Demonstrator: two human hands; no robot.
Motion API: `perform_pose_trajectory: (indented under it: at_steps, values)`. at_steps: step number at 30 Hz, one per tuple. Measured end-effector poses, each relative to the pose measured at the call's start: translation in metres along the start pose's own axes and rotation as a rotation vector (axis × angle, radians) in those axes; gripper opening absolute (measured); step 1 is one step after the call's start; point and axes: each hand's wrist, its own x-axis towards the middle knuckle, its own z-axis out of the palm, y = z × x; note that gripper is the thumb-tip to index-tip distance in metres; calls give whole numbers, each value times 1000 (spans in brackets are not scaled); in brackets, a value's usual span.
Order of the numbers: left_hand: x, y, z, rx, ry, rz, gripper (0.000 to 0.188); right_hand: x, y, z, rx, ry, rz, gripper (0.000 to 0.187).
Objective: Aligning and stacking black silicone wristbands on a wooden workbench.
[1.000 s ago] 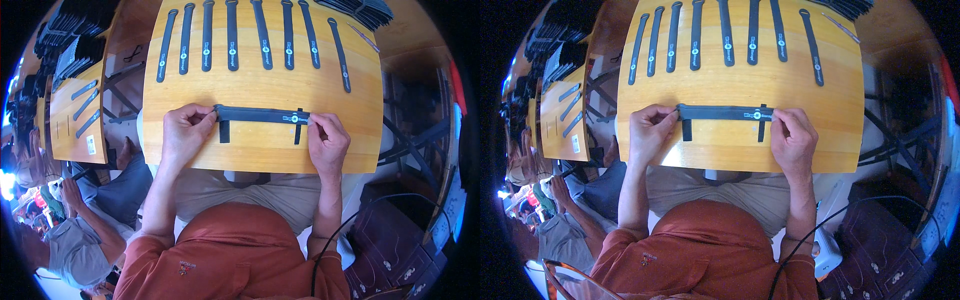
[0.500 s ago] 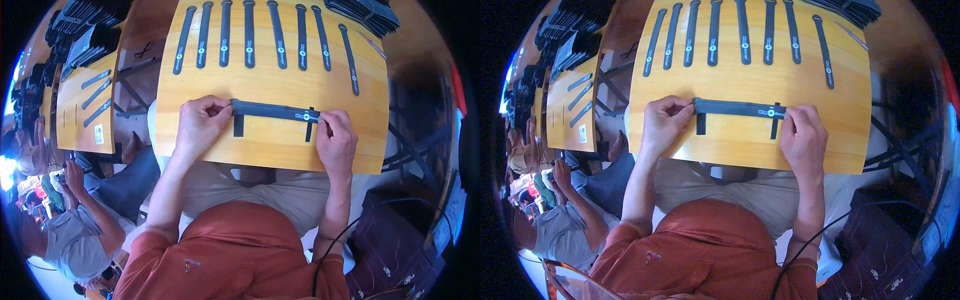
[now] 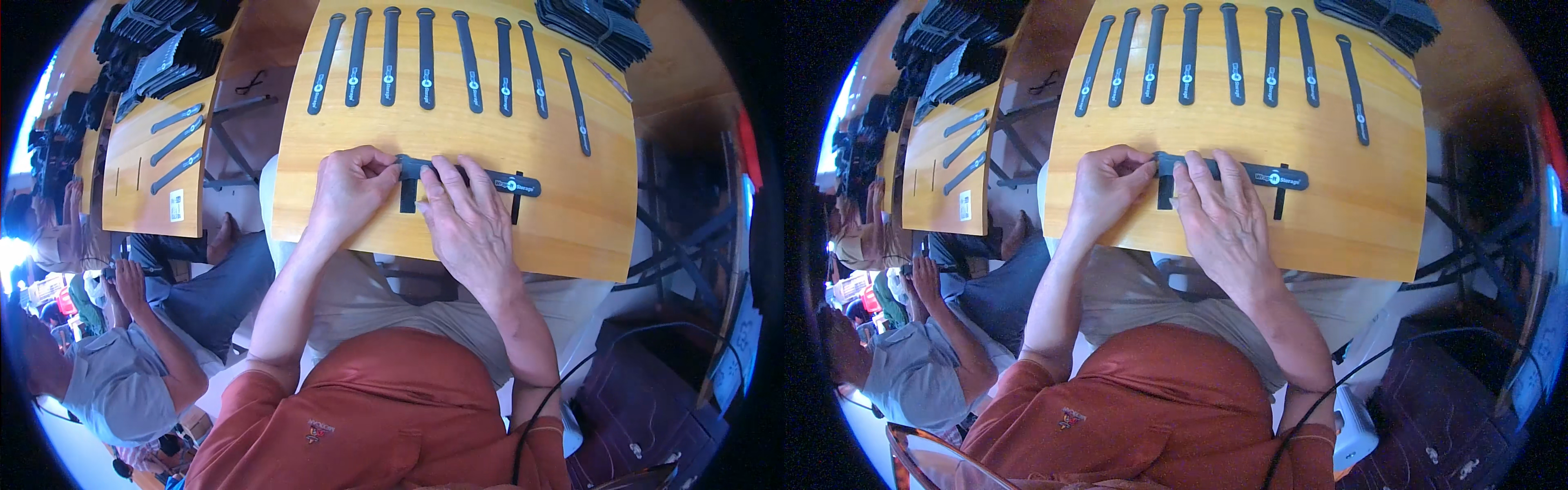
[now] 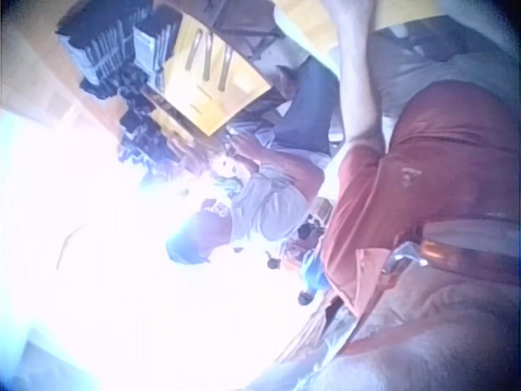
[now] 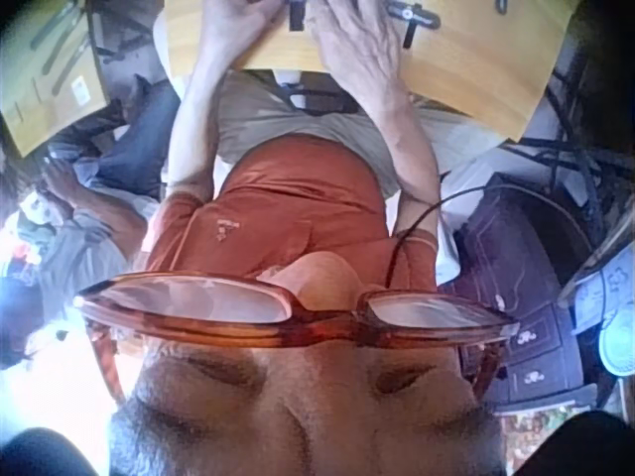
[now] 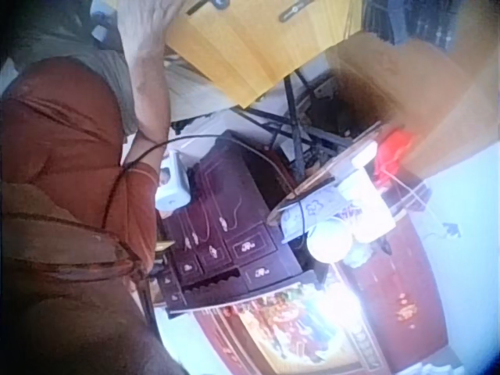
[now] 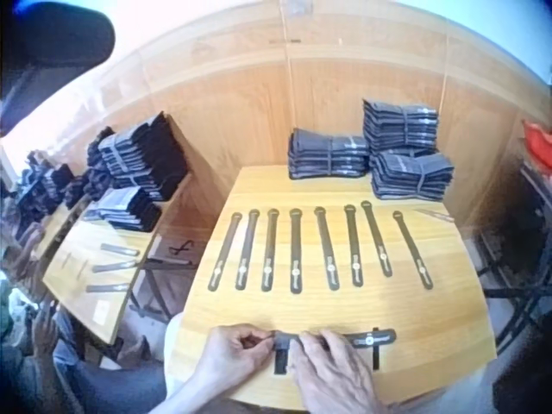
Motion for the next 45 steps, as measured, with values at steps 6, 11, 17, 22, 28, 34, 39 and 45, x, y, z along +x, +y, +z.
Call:
perform_pose_trajectory:
  at_steps: [6, 11, 17, 22, 28, 34, 39, 45]
  values:
    - [-1, 2, 0, 0, 2, 17, 14, -2, 0, 8, -31, -78, 27, 41]
    - [-2, 4, -1, 35, 8, 43, 14, -5, 0, 9, -25, -57, 8, 43]
    - [-14, 15, -3, 353, 105, 250, 17, -8, 0, 13, -48, -19, 2, 41]
    - [-34, 1, 4, 718, 137, 665, 34, -9, 0, 16, -21, -1, 12, 39]
    - [-44, 3, -6, 890, -35, 756, 52, -15, 4, 15, 35, 18, 31, 38]
    - [-39, -2, -10, 894, -80, 795, 51, -63, 60, -21, -54, 21, 245, 42]
    - [-41, -4, -20, 887, -67, 770, 50, -67, 65, -31, -73, 23, 227, 42]
    - [-43, -5, -24, 897, -113, 767, 55, -58, 83, -45, 69, -5, 249, 38]
